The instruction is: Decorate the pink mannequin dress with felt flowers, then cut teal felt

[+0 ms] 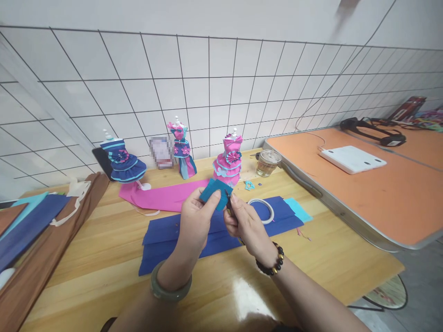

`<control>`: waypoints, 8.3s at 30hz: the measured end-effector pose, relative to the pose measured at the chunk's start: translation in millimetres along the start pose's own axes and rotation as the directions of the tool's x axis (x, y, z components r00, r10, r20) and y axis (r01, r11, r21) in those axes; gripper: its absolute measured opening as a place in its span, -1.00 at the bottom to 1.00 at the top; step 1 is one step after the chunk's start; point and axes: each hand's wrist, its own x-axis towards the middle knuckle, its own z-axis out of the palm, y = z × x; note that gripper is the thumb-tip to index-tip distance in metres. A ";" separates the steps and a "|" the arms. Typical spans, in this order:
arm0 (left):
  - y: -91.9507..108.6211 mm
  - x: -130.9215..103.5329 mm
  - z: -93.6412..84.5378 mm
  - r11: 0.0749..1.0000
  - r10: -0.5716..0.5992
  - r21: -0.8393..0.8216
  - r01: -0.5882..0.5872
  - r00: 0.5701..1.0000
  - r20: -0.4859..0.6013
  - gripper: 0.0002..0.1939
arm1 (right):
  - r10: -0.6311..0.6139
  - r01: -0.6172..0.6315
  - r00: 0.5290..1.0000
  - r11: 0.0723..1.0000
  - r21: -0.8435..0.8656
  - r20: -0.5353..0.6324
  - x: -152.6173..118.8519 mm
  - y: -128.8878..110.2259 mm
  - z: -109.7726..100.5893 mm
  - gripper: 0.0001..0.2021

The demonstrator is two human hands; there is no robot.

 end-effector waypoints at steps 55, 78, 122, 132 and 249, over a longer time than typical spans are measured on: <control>-0.9 -1.3 -1.9 1.000 0.020 0.007 -0.020 0.998 0.055 -0.89 | -0.068 0.069 0.998 0.997 -0.031 0.008 -0.6 1.5 -4.9 -0.60; 9.2 3.5 -7.6 0.997 -0.029 0.079 0.018 0.990 0.141 -0.86 | -0.022 0.029 0.998 0.990 -0.140 0.051 -2.2 -1.3 -14.3 -0.63; 26.2 4.2 -21.1 0.886 0.032 0.439 -0.151 0.964 0.266 -0.79 | -0.052 0.152 0.982 0.786 -0.599 0.180 -7.6 -17.5 -30.5 -0.64; 27.3 4.5 -24.3 0.878 0.046 0.440 -0.189 0.948 0.315 -0.77 | -0.051 0.174 0.978 0.743 -0.647 0.204 -6.5 -20.0 -33.5 -0.65; 16.2 8.3 -14.6 0.914 -0.405 0.139 0.381 0.869 0.283 -0.85 | -0.190 0.194 0.980 0.851 -0.488 0.057 -1.3 -21.1 -46.6 -0.79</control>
